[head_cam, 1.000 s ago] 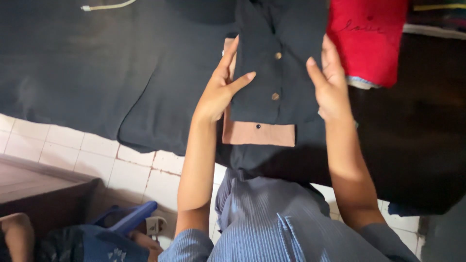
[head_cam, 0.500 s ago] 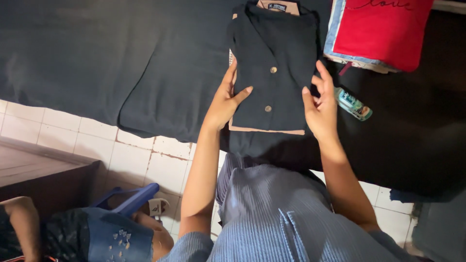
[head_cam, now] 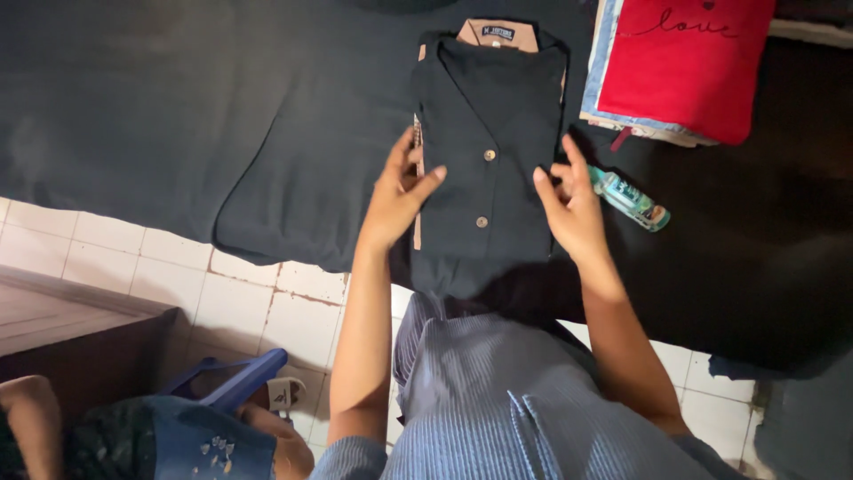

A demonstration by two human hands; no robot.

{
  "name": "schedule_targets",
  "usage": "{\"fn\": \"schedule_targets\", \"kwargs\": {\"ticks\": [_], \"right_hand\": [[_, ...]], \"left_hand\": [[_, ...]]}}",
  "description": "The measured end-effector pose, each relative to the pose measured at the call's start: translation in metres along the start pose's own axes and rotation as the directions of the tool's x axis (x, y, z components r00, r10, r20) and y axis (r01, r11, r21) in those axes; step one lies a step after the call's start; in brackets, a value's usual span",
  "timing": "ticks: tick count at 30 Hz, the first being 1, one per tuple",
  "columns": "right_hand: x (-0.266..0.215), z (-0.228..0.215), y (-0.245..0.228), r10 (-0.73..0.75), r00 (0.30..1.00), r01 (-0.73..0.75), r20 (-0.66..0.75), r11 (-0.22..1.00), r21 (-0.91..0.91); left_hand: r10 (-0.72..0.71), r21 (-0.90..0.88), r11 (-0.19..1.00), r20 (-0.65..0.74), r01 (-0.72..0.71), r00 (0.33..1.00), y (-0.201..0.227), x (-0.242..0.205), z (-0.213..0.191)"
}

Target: The person folds several garments including a beige shirt, a black shirt, a red t-shirt, a plaid shirt, a denim jacket, and a floral top on a black table. They smooth each item with their hands and use a spray bottle to mist the fabric before stacking them. Finally, they wrap the stack in a clear plastic bag.

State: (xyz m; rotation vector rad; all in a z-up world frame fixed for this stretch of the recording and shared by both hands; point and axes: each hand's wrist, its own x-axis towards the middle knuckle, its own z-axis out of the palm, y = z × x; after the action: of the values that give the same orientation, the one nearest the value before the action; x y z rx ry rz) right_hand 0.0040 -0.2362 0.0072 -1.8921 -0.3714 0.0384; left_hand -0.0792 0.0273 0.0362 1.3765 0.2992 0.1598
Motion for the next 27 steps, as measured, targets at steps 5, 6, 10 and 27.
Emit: {"fn": "schedule_targets", "kwargs": {"ticks": [5,6,10,27], "right_hand": [[0.054,0.002,-0.003,0.008,1.000,-0.002,-0.027,0.976,0.217],[0.059,0.003,0.000,-0.014,0.999,0.024,-0.043,0.971,0.237],[0.080,0.008,0.016,-0.117,0.986,0.142,-0.122,0.965,0.218],[0.100,0.010,0.001,-0.133,0.986,0.153,-0.096,0.957,0.245]], "left_hand": [[0.093,0.081,0.993,-0.090,-0.085,0.992,-0.003,0.067,-0.002],[0.160,0.028,0.987,-0.076,-0.158,0.984,-0.009,0.080,-0.001],[0.494,0.111,0.866,-0.029,-0.488,0.869,-0.030,0.121,0.003],[0.275,0.137,0.960,-0.290,-0.245,0.917,0.004,0.137,0.022]]}}
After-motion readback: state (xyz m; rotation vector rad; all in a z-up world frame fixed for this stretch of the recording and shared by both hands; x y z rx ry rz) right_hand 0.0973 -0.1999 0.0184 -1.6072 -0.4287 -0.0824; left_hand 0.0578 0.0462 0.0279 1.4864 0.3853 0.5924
